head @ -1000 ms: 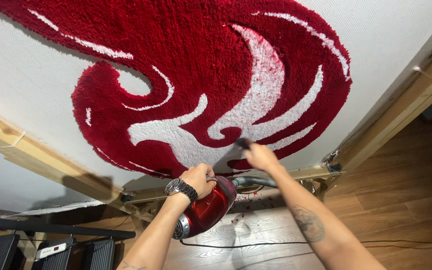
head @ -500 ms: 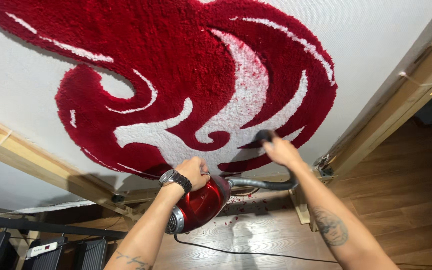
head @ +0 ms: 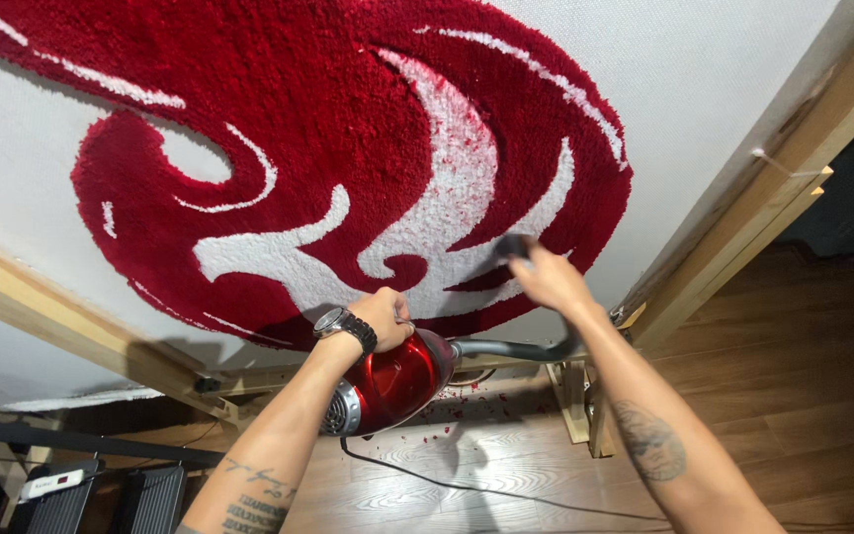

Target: The person uses a handheld vacuum cleaner with a narrow nozzle to clean a red and white patterned rug stretched on a wooden frame. The person moves the nozzle across the rug surface to remove loose fibers and debris.

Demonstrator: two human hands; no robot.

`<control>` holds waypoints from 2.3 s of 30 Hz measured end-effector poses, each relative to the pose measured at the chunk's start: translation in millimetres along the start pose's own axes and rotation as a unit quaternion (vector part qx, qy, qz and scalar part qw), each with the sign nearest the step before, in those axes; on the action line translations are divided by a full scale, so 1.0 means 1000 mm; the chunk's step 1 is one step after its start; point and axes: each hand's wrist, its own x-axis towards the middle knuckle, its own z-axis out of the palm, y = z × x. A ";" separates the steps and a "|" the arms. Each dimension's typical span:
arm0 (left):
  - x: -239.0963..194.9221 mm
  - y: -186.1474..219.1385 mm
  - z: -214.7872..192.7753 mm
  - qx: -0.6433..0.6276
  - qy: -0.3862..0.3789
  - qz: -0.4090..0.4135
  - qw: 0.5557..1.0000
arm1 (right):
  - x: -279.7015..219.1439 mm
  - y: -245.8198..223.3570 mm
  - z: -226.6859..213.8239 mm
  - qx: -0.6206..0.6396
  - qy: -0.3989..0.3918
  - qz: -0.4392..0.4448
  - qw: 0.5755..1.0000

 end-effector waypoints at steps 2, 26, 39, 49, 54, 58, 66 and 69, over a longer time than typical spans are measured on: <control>-0.012 0.001 -0.010 0.009 -0.006 -0.004 1.000 | 0.018 0.056 0.007 0.004 0.026 0.032 0.999; 0.004 -0.031 0.002 0.023 -0.002 0.033 0.999 | 0.043 0.090 0.145 -0.160 -0.097 0.063 0.980; -0.005 -0.049 -0.012 0.000 -0.027 0.035 0.999 | 0.058 0.109 0.144 -0.213 -0.099 0.134 0.963; 0.025 -0.101 0.015 0.032 -0.005 0.009 0.999 | 0.051 0.056 0.135 -0.105 -0.076 0.077 0.989; 0.015 -0.101 0.003 0.043 0.002 -0.004 0.999 | 0.031 0.025 0.125 -0.075 -0.112 0.069 0.988; 0.018 -0.099 0.014 0.035 -0.012 0.007 0.999 | 0.020 -0.076 0.098 -0.039 -0.087 -0.073 0.993; -0.002 -0.094 -0.022 0.014 -0.010 0.009 1.000 | 0.009 -0.037 0.059 -0.058 -0.007 0.006 0.998; 0.010 -0.092 -0.020 0.016 -0.010 0.013 1.000 | -0.002 -0.058 0.059 -0.025 -0.049 -0.008 0.998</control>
